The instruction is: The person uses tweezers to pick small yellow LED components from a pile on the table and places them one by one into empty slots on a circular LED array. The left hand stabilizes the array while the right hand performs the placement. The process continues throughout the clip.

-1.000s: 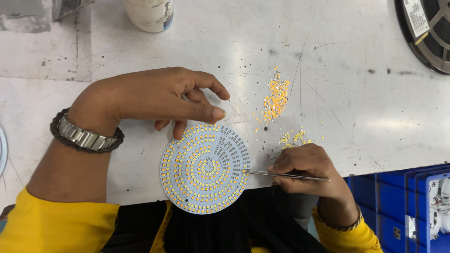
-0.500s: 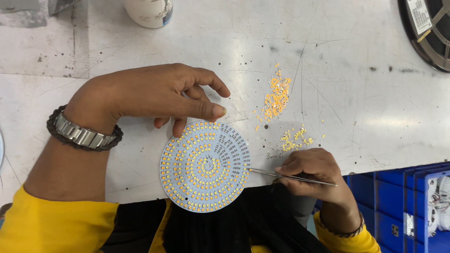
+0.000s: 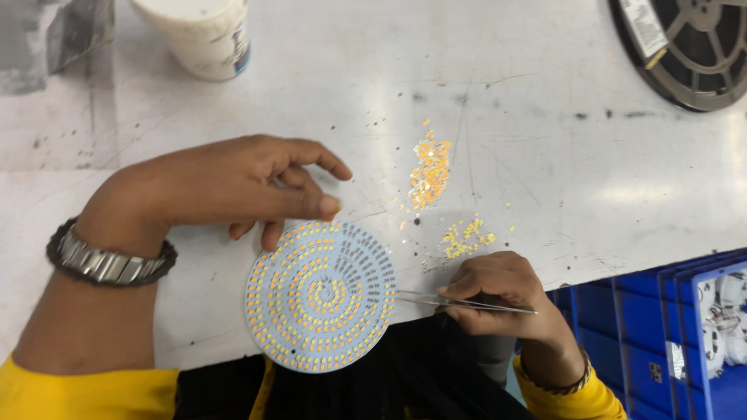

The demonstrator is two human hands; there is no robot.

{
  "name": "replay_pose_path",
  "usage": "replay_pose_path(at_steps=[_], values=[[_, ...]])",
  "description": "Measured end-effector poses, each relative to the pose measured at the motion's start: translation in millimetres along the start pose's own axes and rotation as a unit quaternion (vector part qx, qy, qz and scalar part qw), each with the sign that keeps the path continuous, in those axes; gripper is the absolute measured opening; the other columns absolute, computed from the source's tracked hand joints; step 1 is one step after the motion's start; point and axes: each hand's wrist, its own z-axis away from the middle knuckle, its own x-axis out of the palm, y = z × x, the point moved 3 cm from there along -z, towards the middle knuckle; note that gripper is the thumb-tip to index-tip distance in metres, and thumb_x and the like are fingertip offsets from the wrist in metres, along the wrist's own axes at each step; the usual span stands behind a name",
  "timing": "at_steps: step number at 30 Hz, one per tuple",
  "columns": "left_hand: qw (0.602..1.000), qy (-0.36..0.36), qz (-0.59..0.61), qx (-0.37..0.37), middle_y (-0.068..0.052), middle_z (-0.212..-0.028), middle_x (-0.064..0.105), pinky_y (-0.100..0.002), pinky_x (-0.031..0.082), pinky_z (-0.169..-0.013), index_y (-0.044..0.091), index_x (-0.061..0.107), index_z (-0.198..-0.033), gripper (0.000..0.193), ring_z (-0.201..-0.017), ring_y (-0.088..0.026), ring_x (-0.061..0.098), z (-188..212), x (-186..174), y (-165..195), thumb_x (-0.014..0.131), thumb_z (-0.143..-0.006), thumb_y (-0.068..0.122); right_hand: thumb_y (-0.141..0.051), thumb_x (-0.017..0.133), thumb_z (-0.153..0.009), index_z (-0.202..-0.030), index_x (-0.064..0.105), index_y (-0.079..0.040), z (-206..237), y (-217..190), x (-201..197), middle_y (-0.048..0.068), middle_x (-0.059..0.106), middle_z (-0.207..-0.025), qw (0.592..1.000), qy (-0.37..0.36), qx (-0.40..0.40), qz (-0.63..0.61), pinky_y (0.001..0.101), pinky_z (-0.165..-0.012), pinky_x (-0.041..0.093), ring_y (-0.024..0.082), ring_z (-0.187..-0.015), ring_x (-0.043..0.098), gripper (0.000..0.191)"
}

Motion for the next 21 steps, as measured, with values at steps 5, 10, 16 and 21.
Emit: replay_pose_path(at_steps=[5,10,16,21], values=[[1.000,-0.008,0.006,-0.027,-0.006,-0.080,0.083,-0.029,0.043,-0.037,0.020,0.063,-0.139,0.067,-0.047,-0.012,0.066,-1,0,-5,0.072,-0.082,0.054,-0.012,0.079,-0.072,-0.078,0.070,-0.004,16,0,-11,0.004,0.068,-0.065,0.997,0.068,0.008,0.024,0.0262,-0.048,0.045,0.015,-0.052,0.064,0.014],[1.000,-0.015,0.017,-0.013,-0.001,-0.082,0.084,-0.028,0.043,-0.037,0.021,0.062,-0.139,0.069,-0.048,-0.010,0.066,-1,-1,-10,0.069,-0.079,0.054,-0.012,0.078,-0.077,-0.086,0.071,-0.003,18,-5,-9,0.006,0.071,-0.073,0.999,0.021,-0.008,0.047,0.0269,-0.054,0.051,0.017,-0.062,0.070,0.014],[0.999,-0.014,0.023,-0.017,-0.007,-0.080,0.082,-0.029,0.043,-0.038,0.018,0.062,-0.138,0.067,-0.050,-0.012,0.066,-1,0,-10,0.071,-0.081,0.053,-0.007,0.075,-0.081,-0.087,0.070,0.000,4,2,3,0.005,0.070,-0.072,0.979,0.152,0.124,0.051,0.0240,-0.055,0.049,0.011,-0.060,0.065,0.011],[0.999,-0.013,0.032,-0.013,-0.004,-0.080,0.083,-0.028,0.042,-0.036,0.019,0.061,-0.138,0.073,-0.046,-0.011,0.064,0,1,-6,0.070,-0.075,0.056,-0.007,0.078,-0.081,-0.087,0.070,0.001,-8,5,15,0.005,0.071,-0.074,0.968,0.200,0.139,0.062,0.0212,-0.054,0.047,0.007,-0.060,0.062,0.013]])
